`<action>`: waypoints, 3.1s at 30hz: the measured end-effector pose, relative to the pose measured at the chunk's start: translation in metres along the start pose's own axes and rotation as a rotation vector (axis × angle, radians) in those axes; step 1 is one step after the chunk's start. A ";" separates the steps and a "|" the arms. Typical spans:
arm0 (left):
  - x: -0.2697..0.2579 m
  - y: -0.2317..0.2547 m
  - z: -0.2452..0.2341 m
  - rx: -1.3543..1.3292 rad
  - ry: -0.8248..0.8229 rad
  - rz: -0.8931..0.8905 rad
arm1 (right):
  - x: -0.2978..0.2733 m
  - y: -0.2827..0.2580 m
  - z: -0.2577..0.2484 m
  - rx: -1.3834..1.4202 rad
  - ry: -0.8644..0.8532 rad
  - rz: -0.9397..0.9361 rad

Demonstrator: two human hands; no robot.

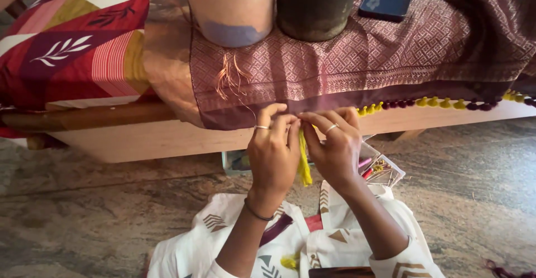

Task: Sewing yellow and maroon decorative tassels onto the border of a fabric piece using a needle and thread.

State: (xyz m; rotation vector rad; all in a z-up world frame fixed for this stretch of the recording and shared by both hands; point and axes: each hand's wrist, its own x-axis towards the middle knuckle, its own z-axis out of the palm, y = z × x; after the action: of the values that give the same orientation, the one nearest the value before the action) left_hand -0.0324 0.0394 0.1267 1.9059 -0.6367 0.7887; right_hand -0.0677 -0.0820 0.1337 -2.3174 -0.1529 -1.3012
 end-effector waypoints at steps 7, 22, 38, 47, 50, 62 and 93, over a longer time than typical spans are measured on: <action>0.005 -0.002 -0.003 0.164 -0.061 0.246 | 0.001 0.009 0.003 0.014 -0.078 -0.038; 0.010 -0.012 0.012 -0.289 -0.062 -0.214 | -0.033 0.053 0.020 0.835 -0.223 0.557; 0.010 -0.041 0.032 -0.878 -0.293 -0.287 | -0.014 0.053 0.031 1.683 -0.045 1.020; 0.028 -0.045 0.022 -0.804 -0.579 -0.197 | -0.016 0.062 0.045 1.775 -0.094 1.048; 0.036 -0.033 0.009 -0.529 -0.542 -0.044 | -0.015 0.059 0.050 1.677 0.000 1.163; 0.029 -0.036 0.010 -0.434 -0.449 0.079 | -0.024 0.062 0.056 1.633 -0.021 1.106; -0.034 -0.067 0.042 -0.708 -0.272 -0.814 | -0.064 0.040 0.034 0.443 -0.213 0.468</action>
State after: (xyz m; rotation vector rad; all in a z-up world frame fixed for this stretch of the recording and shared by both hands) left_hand 0.0030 0.0332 0.0490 1.4063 -0.1950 -0.2104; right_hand -0.0628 -0.0936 0.0520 -1.9449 0.0324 -0.7046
